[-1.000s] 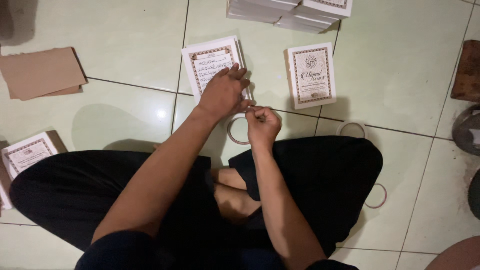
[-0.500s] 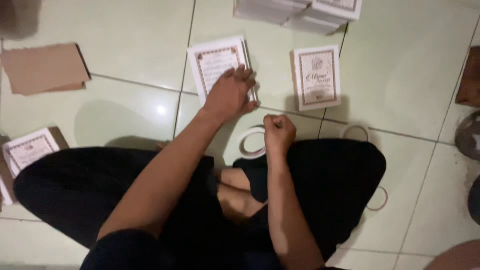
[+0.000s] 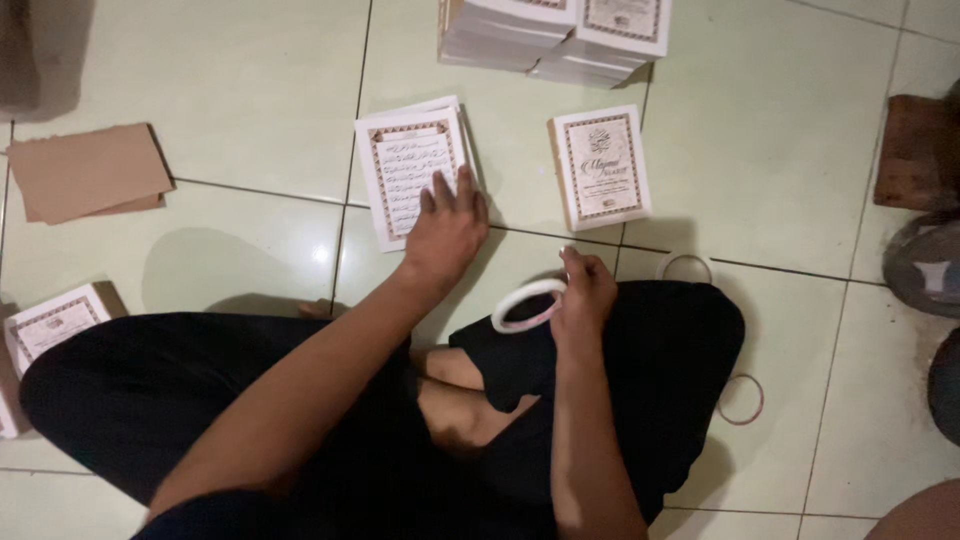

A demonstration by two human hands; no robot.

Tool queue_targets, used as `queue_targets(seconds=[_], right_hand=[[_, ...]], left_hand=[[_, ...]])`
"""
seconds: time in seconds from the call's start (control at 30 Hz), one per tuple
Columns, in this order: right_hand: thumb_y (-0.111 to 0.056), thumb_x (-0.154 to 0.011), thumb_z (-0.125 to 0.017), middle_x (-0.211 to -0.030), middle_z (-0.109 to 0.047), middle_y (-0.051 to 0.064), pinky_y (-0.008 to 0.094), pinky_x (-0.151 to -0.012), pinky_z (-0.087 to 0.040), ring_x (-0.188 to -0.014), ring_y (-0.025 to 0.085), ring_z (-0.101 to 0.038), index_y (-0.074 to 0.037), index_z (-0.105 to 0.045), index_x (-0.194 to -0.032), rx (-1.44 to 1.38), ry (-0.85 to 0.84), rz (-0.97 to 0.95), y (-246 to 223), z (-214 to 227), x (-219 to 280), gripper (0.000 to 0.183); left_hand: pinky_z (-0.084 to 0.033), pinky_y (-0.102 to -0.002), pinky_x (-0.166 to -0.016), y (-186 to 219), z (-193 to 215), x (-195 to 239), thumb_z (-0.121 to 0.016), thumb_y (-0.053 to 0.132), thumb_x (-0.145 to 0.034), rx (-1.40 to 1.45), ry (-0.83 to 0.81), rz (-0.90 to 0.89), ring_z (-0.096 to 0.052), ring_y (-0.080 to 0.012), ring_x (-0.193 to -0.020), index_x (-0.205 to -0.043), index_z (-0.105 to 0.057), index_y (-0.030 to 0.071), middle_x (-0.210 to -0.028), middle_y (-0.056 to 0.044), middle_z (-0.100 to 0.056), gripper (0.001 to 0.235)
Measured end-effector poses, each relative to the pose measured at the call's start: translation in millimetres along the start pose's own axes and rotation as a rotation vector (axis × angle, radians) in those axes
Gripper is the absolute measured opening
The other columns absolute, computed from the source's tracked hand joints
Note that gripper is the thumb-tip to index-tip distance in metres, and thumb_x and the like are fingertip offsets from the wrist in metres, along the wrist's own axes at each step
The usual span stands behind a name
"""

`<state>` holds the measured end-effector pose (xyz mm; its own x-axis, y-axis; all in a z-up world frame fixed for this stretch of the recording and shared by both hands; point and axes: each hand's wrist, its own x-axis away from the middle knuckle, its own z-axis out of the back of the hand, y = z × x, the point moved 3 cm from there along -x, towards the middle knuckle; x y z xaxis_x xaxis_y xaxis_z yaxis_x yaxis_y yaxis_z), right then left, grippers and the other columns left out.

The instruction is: The person sits on the floor and uses clear adhesive tape to seal the spines of small books. They repeatedly pick up books, apply tape to the spine, and place the finished books into a stack.

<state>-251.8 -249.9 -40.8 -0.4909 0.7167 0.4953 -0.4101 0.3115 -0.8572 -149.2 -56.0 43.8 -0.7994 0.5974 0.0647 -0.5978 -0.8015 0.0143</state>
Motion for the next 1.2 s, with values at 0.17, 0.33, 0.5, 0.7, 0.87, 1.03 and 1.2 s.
queue_targets(seconds=[0.17,0.33,0.5,0.7,0.87,1.03,1.2], right_hand=[[-0.012,-0.079,-0.082,-0.06,-0.047,-0.001,0.019,-0.045,-0.038,-0.054,0.01,-0.053,-0.016,-0.057,-0.065,-0.241,-0.053,-0.023,-17,1,13,0.028],[-0.01,-0.083,-0.081,-0.059,-0.046,-0.001,0.018,-0.046,-0.042,-0.053,0.01,-0.053,-0.012,-0.057,-0.068,-0.289,-0.122,-0.07,-17,-4,15,0.029],[-0.005,-0.088,-0.071,-0.078,-0.07,0.006,0.027,-0.044,-0.035,-0.052,0.01,-0.05,-0.013,-0.061,-0.076,-0.287,-0.208,-0.138,4,-10,1,0.018],[-0.006,-0.086,-0.074,-0.066,-0.063,0.003,0.026,-0.046,-0.038,-0.055,0.011,-0.054,-0.008,-0.068,-0.078,-0.313,-0.203,-0.188,12,-15,-3,0.01],[-0.002,-0.078,-0.07,-0.058,-0.052,0.002,0.027,-0.048,-0.033,-0.053,0.011,-0.046,-0.014,-0.054,-0.068,-0.32,-0.177,-0.192,24,-16,-9,0.022],[-0.013,-0.093,-0.066,-0.042,-0.033,0.003,0.03,-0.027,-0.016,-0.03,0.012,-0.026,-0.014,-0.045,-0.067,-0.362,-0.241,-0.28,11,-17,3,0.034],[-0.007,-0.088,-0.074,-0.049,-0.034,-0.004,0.026,-0.037,-0.013,-0.039,0.004,-0.025,-0.018,-0.044,-0.067,-0.471,-0.275,-0.275,17,-20,2,0.039]], left_hand=[[-0.063,-0.057,-0.072,-14,53,9,-0.06,0.001,-0.091,0.032,-0.062,0.011,-0.066,-0.0571,-0.105,-0.137,-0.061,-0.003,-0.136,-0.038,-0.058,0.046],[-0.061,-0.057,-0.055,-69,58,-23,-0.07,0.018,-0.088,0.177,-0.177,0.117,-0.072,-0.0485,-0.076,-0.105,-0.078,0.007,-0.092,-0.024,-0.065,0.022],[-0.045,-0.055,-0.099,-77,211,-62,-0.071,0.033,-0.09,0.517,-0.114,0.182,-0.053,-0.0493,-0.117,-0.128,-0.074,0.016,-0.115,-0.02,-0.071,0.042],[-0.054,-0.026,-0.099,-21,185,-160,-0.065,0.008,-0.079,1.351,0.552,0.13,-0.07,-0.0173,-0.12,-0.122,-0.074,0.013,-0.128,-0.006,-0.075,0.044],[-0.04,-0.026,-0.083,36,107,-235,-0.068,0.01,-0.09,1.608,0.774,0.536,-0.045,-0.0142,-0.094,-0.137,-0.065,0.015,-0.144,-0.007,-0.068,0.047],[-0.048,-0.023,-0.051,56,56,-233,-0.066,0.008,-0.094,1.645,0.701,0.956,-0.045,-0.0063,-0.059,-0.139,-0.06,0.02,-0.142,-0.006,-0.069,0.047],[-0.048,-0.038,-0.112,53,61,-231,-0.075,0.021,-0.093,1.353,0.637,0.715,-0.053,-0.0291,-0.141,-0.15,-0.046,0.006,-0.152,-0.013,-0.056,0.066]])
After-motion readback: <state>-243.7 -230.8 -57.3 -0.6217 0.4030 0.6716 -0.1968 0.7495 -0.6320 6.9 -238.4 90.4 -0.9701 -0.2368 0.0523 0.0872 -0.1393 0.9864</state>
